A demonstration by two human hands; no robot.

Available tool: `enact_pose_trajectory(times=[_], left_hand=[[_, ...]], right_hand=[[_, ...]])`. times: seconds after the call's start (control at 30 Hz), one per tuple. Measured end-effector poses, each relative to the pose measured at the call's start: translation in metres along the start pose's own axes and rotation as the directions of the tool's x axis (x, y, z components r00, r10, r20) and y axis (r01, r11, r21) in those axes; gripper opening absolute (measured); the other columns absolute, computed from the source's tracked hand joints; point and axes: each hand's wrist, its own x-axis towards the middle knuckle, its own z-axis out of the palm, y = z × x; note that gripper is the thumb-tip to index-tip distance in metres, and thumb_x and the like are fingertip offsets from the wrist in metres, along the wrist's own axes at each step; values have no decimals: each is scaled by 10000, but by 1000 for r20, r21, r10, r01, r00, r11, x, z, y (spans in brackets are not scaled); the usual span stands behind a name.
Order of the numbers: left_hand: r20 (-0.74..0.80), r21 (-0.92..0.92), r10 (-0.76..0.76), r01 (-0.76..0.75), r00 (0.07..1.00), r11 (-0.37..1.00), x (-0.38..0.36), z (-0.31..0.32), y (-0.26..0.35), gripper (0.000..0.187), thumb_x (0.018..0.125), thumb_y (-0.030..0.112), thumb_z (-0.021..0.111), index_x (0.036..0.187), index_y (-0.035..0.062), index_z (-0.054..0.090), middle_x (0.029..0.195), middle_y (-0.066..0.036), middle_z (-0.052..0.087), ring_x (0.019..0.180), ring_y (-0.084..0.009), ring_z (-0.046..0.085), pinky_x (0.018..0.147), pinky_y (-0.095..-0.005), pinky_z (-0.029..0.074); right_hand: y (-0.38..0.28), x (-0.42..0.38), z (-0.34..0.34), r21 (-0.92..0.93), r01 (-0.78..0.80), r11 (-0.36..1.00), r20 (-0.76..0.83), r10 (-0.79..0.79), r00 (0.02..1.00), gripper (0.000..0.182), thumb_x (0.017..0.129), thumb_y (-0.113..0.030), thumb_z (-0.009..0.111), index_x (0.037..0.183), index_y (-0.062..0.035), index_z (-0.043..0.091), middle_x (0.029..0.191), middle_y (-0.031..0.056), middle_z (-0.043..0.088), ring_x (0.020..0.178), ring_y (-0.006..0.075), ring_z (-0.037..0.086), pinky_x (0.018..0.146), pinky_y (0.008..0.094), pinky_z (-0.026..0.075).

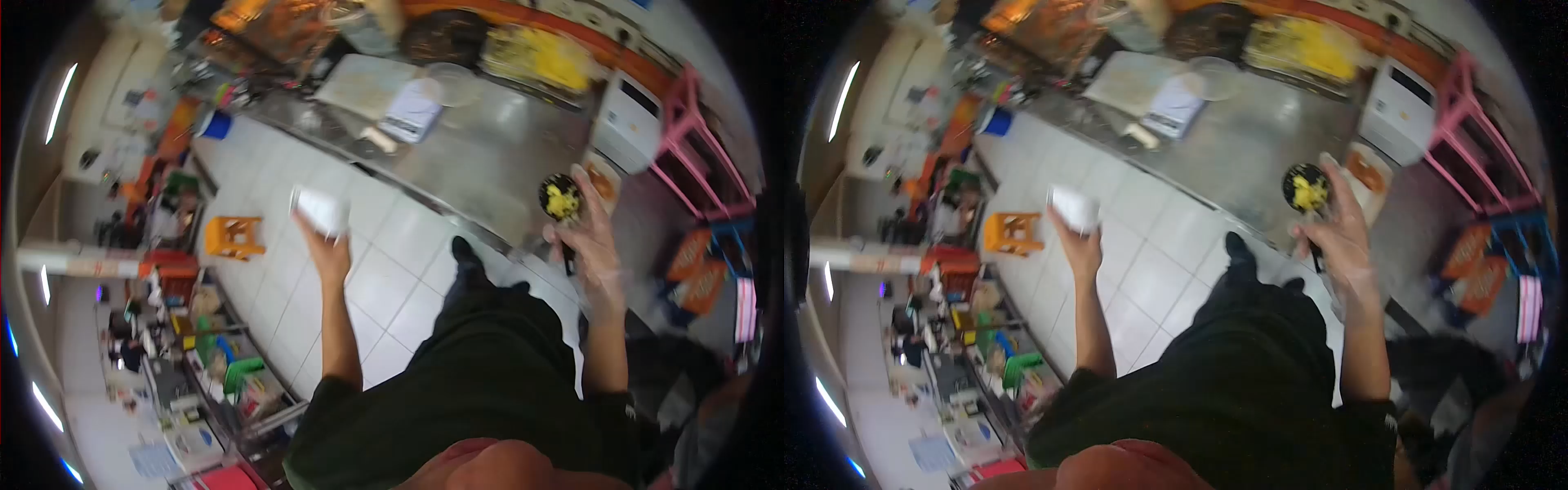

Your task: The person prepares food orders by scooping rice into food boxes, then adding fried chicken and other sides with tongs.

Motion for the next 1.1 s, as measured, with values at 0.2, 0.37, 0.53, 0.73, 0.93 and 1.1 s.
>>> enact_pose_trajectory(times=[0.2,0.37,0.53,0.73,0.93,1.1], left_hand=[[503,756,-143,-353,853,551,-322,-70,-273,491,862,351,460,1298,125,470,1357,-278,301,1240,-468,300,1020,-554,255],[460,819,-863,274,210,504,-433,-97,-197,644,851,412,504,1365,65,330,1304,-253,383,1232,-426,328,1015,-543,258],[359,800,-903,420,235,428,-393,-81,-193,735,845,461,518,1380,20,275,1348,-237,360,1264,-382,316,1027,-509,254],[230,212,-916,902,328,377,-249,-31,-176,814,861,502,507,1385,-52,220,1385,-226,347,1289,-329,323,1042,-427,264],[452,195,-651,645,610,739,-139,25,-124,494,923,263,490,1282,-70,422,1252,-198,509,1146,-248,499,966,-312,382],[585,-52,-522,671,620,739,-86,65,-67,520,772,-72,526,1281,-80,419,1190,-160,554,1056,-222,553,909,-301,435]], right_hand=[[-18,-24,-74,-58,68,996,-306,-83,948,722,712,16,522,1393,-47,290,1295,123,400,731,153,545,535,225,450],[-13,-42,-132,-92,106,990,-433,-136,891,700,712,16,536,1377,-60,332,1242,112,440,687,141,552,541,224,455],[3,-43,-150,-24,34,999,-500,-41,865,694,724,19,548,1377,-94,341,1127,98,520,685,144,565,528,222,464],[17,-28,-143,37,-30,999,-514,45,857,717,713,77,516,1374,-132,334,1126,119,531,694,167,574,494,258,459],[18,18,-115,134,-5,991,-408,60,911,640,712,61,491,1323,-94,381,1082,108,535,672,166,571,473,279,461],[22,119,-66,193,-43,980,-145,72,987,562,696,30,505,1249,-12,414,985,97,530,658,168,548,501,280,460]])
